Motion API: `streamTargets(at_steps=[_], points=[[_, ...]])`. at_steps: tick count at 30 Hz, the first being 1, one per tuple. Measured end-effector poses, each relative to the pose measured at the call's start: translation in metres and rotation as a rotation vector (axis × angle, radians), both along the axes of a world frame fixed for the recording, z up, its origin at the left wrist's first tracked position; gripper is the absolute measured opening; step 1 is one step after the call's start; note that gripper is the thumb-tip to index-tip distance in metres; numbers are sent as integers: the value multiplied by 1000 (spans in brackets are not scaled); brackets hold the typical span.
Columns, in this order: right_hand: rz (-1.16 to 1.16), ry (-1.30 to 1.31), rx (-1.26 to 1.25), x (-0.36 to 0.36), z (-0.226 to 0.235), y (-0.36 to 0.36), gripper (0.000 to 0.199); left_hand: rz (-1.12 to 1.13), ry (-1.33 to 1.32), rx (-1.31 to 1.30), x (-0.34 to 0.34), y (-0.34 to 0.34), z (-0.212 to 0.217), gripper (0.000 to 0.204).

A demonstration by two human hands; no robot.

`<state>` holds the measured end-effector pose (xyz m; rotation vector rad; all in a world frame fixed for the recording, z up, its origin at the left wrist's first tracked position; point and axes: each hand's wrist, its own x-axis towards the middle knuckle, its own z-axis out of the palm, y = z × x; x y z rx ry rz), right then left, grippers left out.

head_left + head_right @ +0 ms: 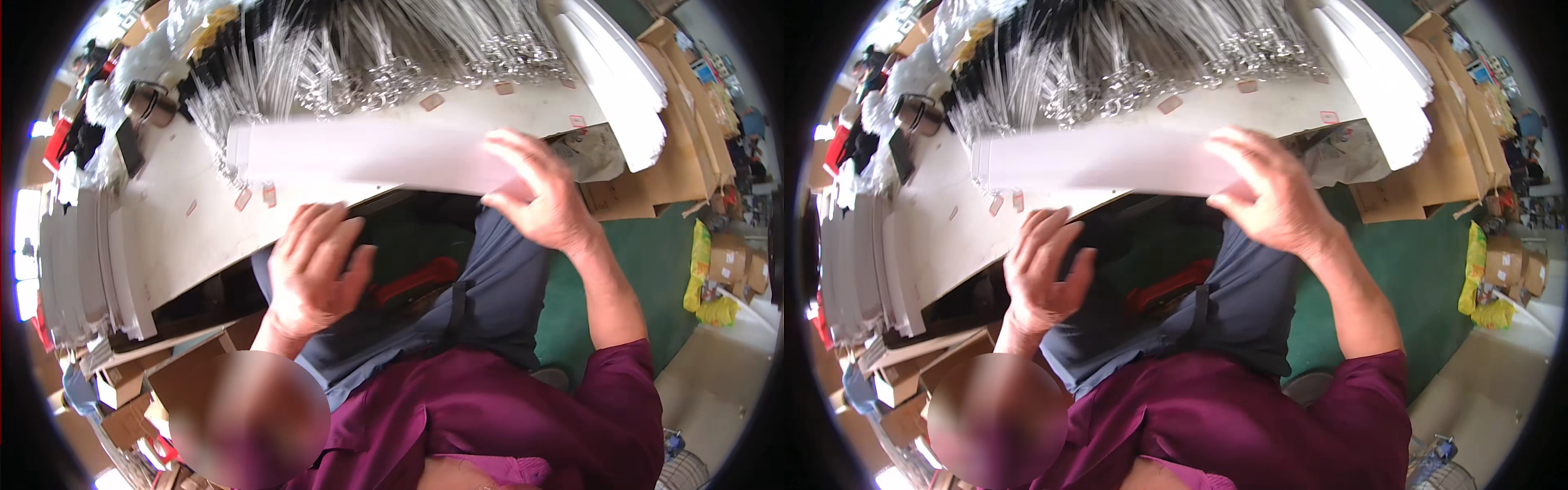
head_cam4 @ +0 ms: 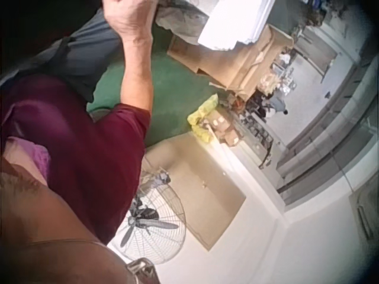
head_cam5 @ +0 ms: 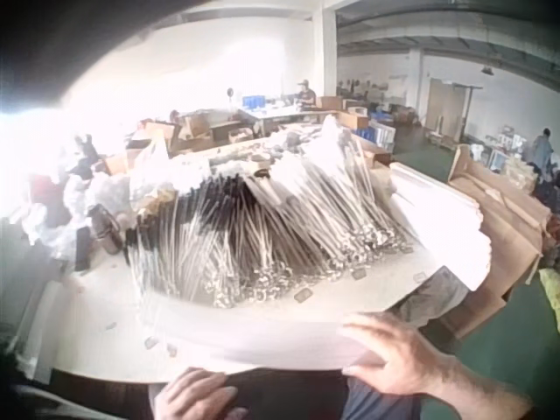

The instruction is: Insert bundles of small industrial brushes into cardboard boxes.

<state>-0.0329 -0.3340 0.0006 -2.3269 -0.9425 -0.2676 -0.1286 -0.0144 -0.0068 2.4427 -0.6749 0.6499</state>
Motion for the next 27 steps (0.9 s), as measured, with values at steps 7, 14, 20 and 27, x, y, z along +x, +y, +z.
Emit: streamTargets(at_steps=[7,14,20,27], points=[[288,-29,-81,-11,-22,67,58,-69,199,184,38,-27,-11,78],[200,-122,-42,-4,-34,77,57,-16,377,209,47,-19,-16,76],[-70,-123,34,-18,-45,77,52,124,247,262,49,-9,-37,72],[-194,292,271,-28,-58,97,43,123,247,366,50,-13,-43,68]])
